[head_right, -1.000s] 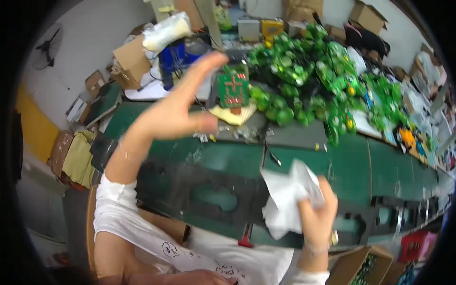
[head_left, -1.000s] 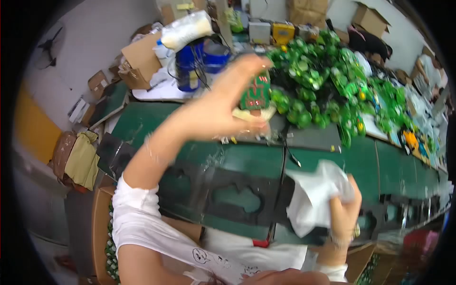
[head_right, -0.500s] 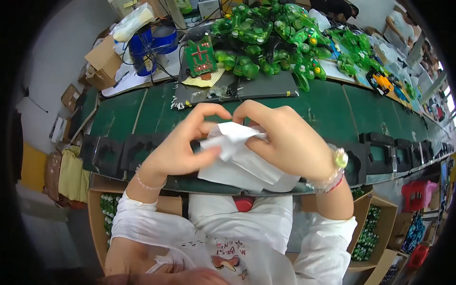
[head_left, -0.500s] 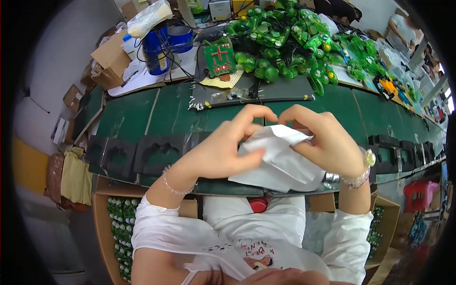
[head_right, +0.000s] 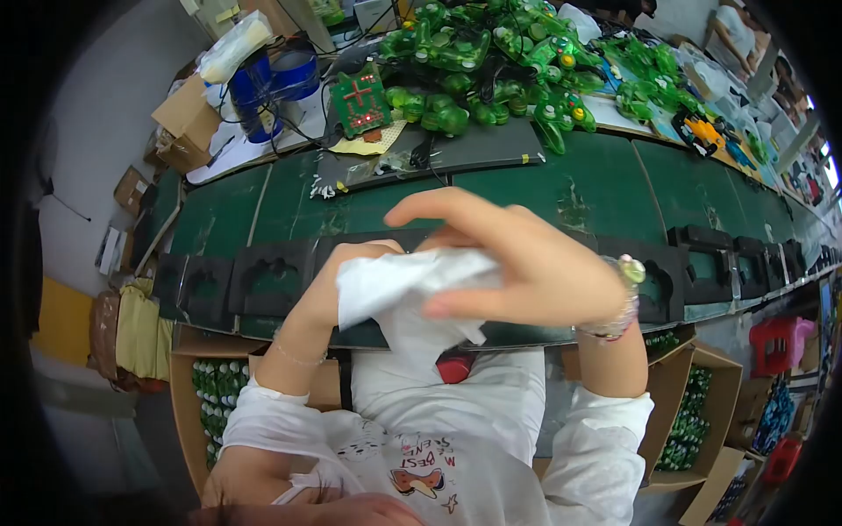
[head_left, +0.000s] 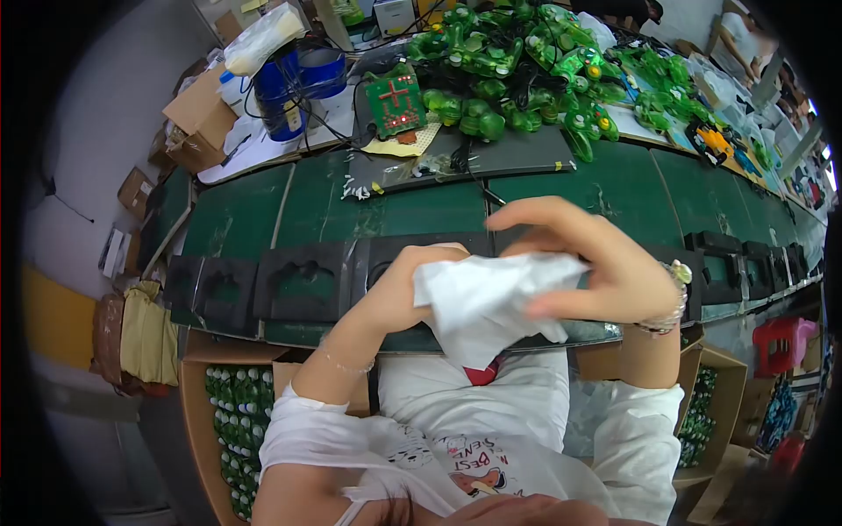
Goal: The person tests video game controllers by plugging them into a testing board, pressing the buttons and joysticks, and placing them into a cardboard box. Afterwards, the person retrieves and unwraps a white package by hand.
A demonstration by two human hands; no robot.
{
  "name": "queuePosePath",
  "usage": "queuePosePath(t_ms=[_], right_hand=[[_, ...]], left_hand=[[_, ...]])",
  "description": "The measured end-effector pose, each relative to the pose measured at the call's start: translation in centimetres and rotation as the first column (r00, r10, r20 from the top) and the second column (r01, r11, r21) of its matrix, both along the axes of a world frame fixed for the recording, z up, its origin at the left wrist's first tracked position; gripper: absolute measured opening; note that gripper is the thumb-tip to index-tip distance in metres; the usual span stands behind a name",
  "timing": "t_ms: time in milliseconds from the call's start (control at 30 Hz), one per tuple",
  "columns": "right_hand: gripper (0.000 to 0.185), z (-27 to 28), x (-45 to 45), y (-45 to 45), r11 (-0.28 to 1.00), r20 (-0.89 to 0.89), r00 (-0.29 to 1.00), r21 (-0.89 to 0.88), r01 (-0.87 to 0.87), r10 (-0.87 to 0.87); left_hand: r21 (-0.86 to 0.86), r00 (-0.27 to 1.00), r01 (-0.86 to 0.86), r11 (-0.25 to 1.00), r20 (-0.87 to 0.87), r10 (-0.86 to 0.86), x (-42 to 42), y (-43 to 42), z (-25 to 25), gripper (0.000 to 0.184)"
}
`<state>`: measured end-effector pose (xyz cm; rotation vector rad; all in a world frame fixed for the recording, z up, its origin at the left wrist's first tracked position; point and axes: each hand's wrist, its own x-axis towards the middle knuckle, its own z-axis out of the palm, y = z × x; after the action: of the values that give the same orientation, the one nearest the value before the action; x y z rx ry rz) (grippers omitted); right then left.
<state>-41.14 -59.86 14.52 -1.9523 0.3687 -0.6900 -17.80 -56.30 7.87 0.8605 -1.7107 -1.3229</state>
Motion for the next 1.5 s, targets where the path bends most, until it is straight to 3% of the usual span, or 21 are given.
queuePosePath(t_ms=[100, 167, 267, 300, 367, 400, 500, 533, 633, 733, 767, 800, 900, 933, 1033, 1133, 1233, 1267, 1367, 1433, 1500], right_hand=[[0.100, -2.2, -2.0, 0.0, 0.936, 0.349, 0.935, 0.345, -0.069, -0.060], [0.129, -4.5, -2.0, 0.3, 0.821, 0.399, 0.893, 0.568, -0.060, -0.210], [0.147, -9.6, -1.4, 1.1, 0.897, 0.305, 0.944, 0.373, -0.238, 0.123], [0.147, -10.0, -0.8, 2.2, 0.885, 0.280, 0.947, 0.385, -0.262, 0.158], [0.137, -10.5, 0.6, 3.9, 0.934, 0.257, 0.966, 0.348, -0.080, -0.013], [0.133, -10.6, 1.2, 4.4, 0.945, 0.246, 0.964, 0.326, 0.015, -0.101], [0.111, -11.3, 3.3, 4.0, 0.902, -0.028, 0.902, 0.029, 0.431, -0.430], [0.091, -11.1, 3.6, 3.9, 0.857, 0.011, 0.875, -0.194, 0.477, -0.484], [0.076, -11.3, 4.6, 4.0, 0.775, 0.137, 0.805, 0.404, 0.486, -0.577], [0.040, -14.6, 4.0, 3.0, 0.695, 0.129, 0.775, 0.550, 0.463, -0.618], [0.029, -14.7, 4.1, 2.8, 0.665, 0.126, 0.765, 0.596, 0.451, -0.632], [0.026, -14.8, 4.9, 3.4, 0.592, 0.191, 0.662, 0.665, 0.455, -0.725], [0.038, -14.4, 4.3, 3.0, 0.458, 0.144, 0.781, 0.867, 0.196, -0.608], [0.041, -15.3, 4.5, 3.0, 0.359, 0.169, 0.739, 0.927, 0.105, -0.652], [0.041, -13.0, 4.5, 3.7, 0.360, 0.300, 0.758, 0.928, -0.093, -0.579], [0.045, -12.8, 4.2, 3.8, 0.710, 0.086, 0.876, 0.626, 0.322, -0.474], [0.050, -13.0, 3.5, 3.5, 0.627, 0.000, 0.862, 0.687, 0.369, -0.507], [0.051, -12.6, 3.3, 3.4, 0.629, 0.016, 0.869, 0.696, 0.345, -0.495], [0.052, -12.0, 2.7, 3.8, 0.588, 0.111, 0.887, 0.784, 0.200, -0.449], [0.050, -12.2, 2.4, 3.5, 0.496, 0.240, 0.871, 0.868, 0.005, -0.428], [0.049, -11.7, 2.5, 3.5, 0.515, 0.232, 0.875, 0.857, 0.023, -0.426]], left_hand=[[-0.331, 0.995, -0.030, 0.943, 0.084, 0.062, 0.8, 0.8, 1.6, 0.026], [-0.374, 0.995, -0.054, 0.926, 0.056, 0.080, 1.1, 1.1, 1.8, 0.017], [-0.326, 0.968, -0.148, 0.934, 0.146, 0.205, 0.7, 1.0, 2.1, 0.015], [-0.249, 0.961, -0.230, 0.941, 0.097, 0.261, 0.5, 0.7, 1.1, 0.019], [-0.111, 0.970, -0.243, 0.964, -0.046, 0.239, 0.9, 0.3, 0.1, 0.026], [0.002, 0.951, -0.201, 0.980, -0.240, 0.195, 0.9, 0.2, -0.7, 0.031], [0.123, 0.961, -0.177, 0.976, -0.192, 0.199, 1.4, -0.5, -2.0, 0.029], [0.188, 0.882, -0.118, 0.975, -0.430, 0.190, 1.2, -0.3, -3.0, 0.026], [0.374, 0.871, -0.138, 0.917, -0.394, 0.291, 1.5, -0.5, -5.0, 0.029], [0.390, 0.970, -0.095, 0.916, -0.169, 0.173, 1.2, 0.0, -3.0, 0.042], [0.463, 0.955, -0.085, 0.882, -0.215, 0.205, 1.2, 0.0, -3.1, 0.042], [0.534, 0.937, -0.070, 0.843, -0.256, 0.240, 1.1, 0.0, -3.2, 0.042], [0.710, 0.884, -0.076, 0.700, -0.277, 0.377, 0.5, 0.3, -2.3, 0.045], [0.759, 0.865, -0.084, 0.646, -0.266, 0.425, 0.3, 0.4, -1.9, 0.047], [0.754, 0.880, -0.179, 0.632, -0.165, 0.446, 0.5, 0.4, -2.8, 0.055], [0.764, 0.962, -0.078, 0.641, -0.111, 0.249, 1.2, 0.4, -2.5, 0.046], [0.437, 0.995, -0.001, 0.900, 0.088, -0.041, 2.0, 1.3, -3.2, 0.044], [0.429, 0.986, -0.019, 0.903, 0.160, -0.055, 2.4, 1.3, -3.2, 0.045], [0.414, 0.973, -0.205, 0.887, 0.188, 0.137, 2.3, 1.7, -3.6, 0.045], [0.470, 0.974, -0.221, 0.855, 0.057, 0.221, 1.6, 2.3, -2.7, 0.044], [0.505, 0.964, -0.215, 0.836, -0.030, 0.265, 0.9, 2.4, -2.6, 0.044]])
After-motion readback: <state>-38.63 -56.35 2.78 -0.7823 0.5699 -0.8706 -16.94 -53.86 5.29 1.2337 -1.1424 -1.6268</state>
